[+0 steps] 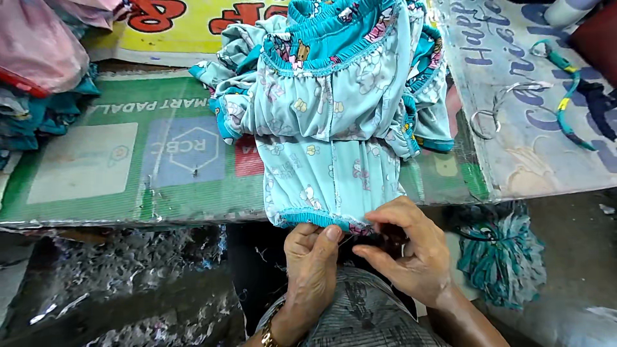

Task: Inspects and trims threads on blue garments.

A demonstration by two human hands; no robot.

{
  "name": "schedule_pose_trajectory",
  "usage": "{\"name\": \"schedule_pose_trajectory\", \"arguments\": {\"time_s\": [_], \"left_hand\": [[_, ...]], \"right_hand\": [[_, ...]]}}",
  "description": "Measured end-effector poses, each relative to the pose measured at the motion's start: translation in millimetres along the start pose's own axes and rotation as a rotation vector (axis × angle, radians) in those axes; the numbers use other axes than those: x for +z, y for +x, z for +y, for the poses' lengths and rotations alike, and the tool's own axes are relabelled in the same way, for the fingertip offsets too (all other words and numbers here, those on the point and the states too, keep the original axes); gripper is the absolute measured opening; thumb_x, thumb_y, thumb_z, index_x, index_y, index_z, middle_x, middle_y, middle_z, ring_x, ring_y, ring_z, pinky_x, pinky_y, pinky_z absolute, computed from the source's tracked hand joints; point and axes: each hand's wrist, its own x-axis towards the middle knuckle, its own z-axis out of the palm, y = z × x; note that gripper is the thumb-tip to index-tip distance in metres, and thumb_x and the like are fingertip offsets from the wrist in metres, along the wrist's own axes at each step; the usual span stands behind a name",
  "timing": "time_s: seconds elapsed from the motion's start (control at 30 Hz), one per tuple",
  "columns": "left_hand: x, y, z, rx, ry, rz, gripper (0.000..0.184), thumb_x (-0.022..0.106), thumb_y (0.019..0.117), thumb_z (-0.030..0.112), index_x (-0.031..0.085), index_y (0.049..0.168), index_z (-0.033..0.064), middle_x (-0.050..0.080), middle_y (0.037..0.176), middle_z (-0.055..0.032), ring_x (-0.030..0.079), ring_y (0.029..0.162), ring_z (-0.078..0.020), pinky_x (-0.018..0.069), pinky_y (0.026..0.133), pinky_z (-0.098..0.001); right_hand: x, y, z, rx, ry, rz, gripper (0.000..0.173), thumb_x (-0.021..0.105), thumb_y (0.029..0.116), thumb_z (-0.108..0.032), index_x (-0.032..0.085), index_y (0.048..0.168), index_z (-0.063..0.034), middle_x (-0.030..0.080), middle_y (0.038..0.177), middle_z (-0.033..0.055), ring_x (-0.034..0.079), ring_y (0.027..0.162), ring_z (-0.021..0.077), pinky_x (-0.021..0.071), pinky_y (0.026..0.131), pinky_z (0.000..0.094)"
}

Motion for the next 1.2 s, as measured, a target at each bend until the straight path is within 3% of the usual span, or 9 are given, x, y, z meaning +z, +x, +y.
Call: {"name": "schedule_pose_trajectory", "arguments": {"time_s": [0.1,0.23,0.37,0.47,0.5,0.57,0.63,0.8,1.2], "left_hand": [[-0.2,-0.9,-3.2,-0.017,0.004,0.019,0.012,0.075,0.0921,0.013,0.074,0.1,0.0043,0.077,0.097,-0.0122,0.076,0.09,-0.0177,0.0625,0.085,-0.0351],[0.6,-1.5,-0.8,-0.038,-0.042,0.105,0.011,0.076,0.0899,0.008,0.071,0.098,0.0023,0.076,0.092,-0.0149,0.077,0.084,-0.0201,0.0644,0.079,-0.0367],[-1.6,0.0,-0.7,-0.026,-0.038,0.106,0.013,0.075,0.0901,0.004,0.069,0.102,0.0015,0.076,0.093,-0.0141,0.077,0.085,-0.0195,0.0638,0.082,-0.0359],[-1.0,0.5,-1.2,-0.029,-0.001,0.12,0.012,0.074,0.0894,0.002,0.069,0.1,0.0013,0.077,0.091,-0.0137,0.077,0.082,-0.0191,0.0641,0.081,-0.0357],[-0.9,0.2,-1.3,-0.023,0.017,0.108,0.012,0.074,0.0896,0.003,0.07,0.101,0.0024,0.077,0.092,-0.0124,0.077,0.083,-0.0184,0.0641,0.081,-0.0354],[-2.8,-0.5,-1.9,0.017,0.061,0.06,0.013,0.074,0.0909,0.006,0.073,0.104,0.0044,0.077,0.096,-0.0106,0.076,0.089,-0.0174,0.0635,0.085,-0.0351],[-6.0,-0.5,-2.6,0.061,0.109,0.02,0.014,0.073,0.092,0.007,0.074,0.106,0.0058,0.077,0.101,-0.0096,0.076,0.093,-0.0165,0.0625,0.088,-0.0349],[-12.8,0.1,-5.3,0.102,0.234,-0.024,0.013,0.072,0.0939,0.01,0.075,0.107,0.008,0.077,0.103,-0.005,0.074,0.095,-0.0121,0.0612,0.089,-0.0311],[-19.2,2.9,-10.2,0.139,0.285,-0.018,0.012,0.073,0.0929,0.01,0.076,0.104,0.0096,0.077,0.101,-0.0024,0.073,0.094,-0.0102,0.0611,0.088,-0.0292]], "right_hand": [[11.6,4.3,6.2,-0.106,-0.185,0.102,0.009,0.072,0.0965,-0.014,0.071,0.097,-0.0049,0.068,0.085,0.0053,0.064,0.078,0.0044,0.0514,0.069,0.0139],[12.4,0.2,5.1,-0.228,-0.287,0.114,0.013,0.063,0.1018,-0.018,0.064,0.095,-0.0067,0.066,0.082,0.0062,0.063,0.072,0.0101,0.048,0.063,0.0199],[3.9,-11.6,-9.0,-0.207,-0.156,-0.129,0.021,0.055,0.1067,-0.026,0.06,0.094,-0.0098,0.063,0.08,0.0038,0.062,0.071,0.0108,0.0485,0.062,0.0218],[-0.8,-10.2,-16.0,-0.104,-0.205,-0.248,0.032,0.06,0.1015,-0.041,0.062,0.098,-0.009,0.063,0.081,0.0044,0.061,0.07,0.0121,0.0469,0.058,0.0242],[-2.2,-8.7,-17.2,-0.077,-0.249,-0.226,0.037,0.06,0.0994,-0.045,0.062,0.105,-0.008,0.065,0.086,0.0056,0.062,0.074,0.0126,0.0481,0.06,0.0245],[-4.3,-4.8,-17.3,-0.03,-0.268,-0.167,0.033,0.059,0.098,-0.036,0.061,0.113,-0.007,0.068,0.094,0.0064,0.064,0.083,0.01,0.051,0.067,0.0216],[-3.4,-0.1,-15.7,0.003,-0.242,-0.114,0.024,0.063,0.0993,-0.027,0.062,0.112,-0.0063,0.069,0.097,0.006,0.064,0.086,0.0062,0.0511,0.071,0.0172],[4.4,12.0,-6.1,-0.005,-0.235,-0.13,0.023,0.065,0.1017,-0.029,0.071,0.109,-0.008,0.073,0.099,0.0041,0.067,0.088,0.0067,0.0532,0.072,0.021],[7.1,14.5,5.1,0.021,-0.114,-0.158,0.021,0.066,0.1015,-0.026,0.073,0.104,-0.0065,0.074,0.097,0.0022,0.068,0.09,0.0034,0.0541,0.077,0.0178]]}}
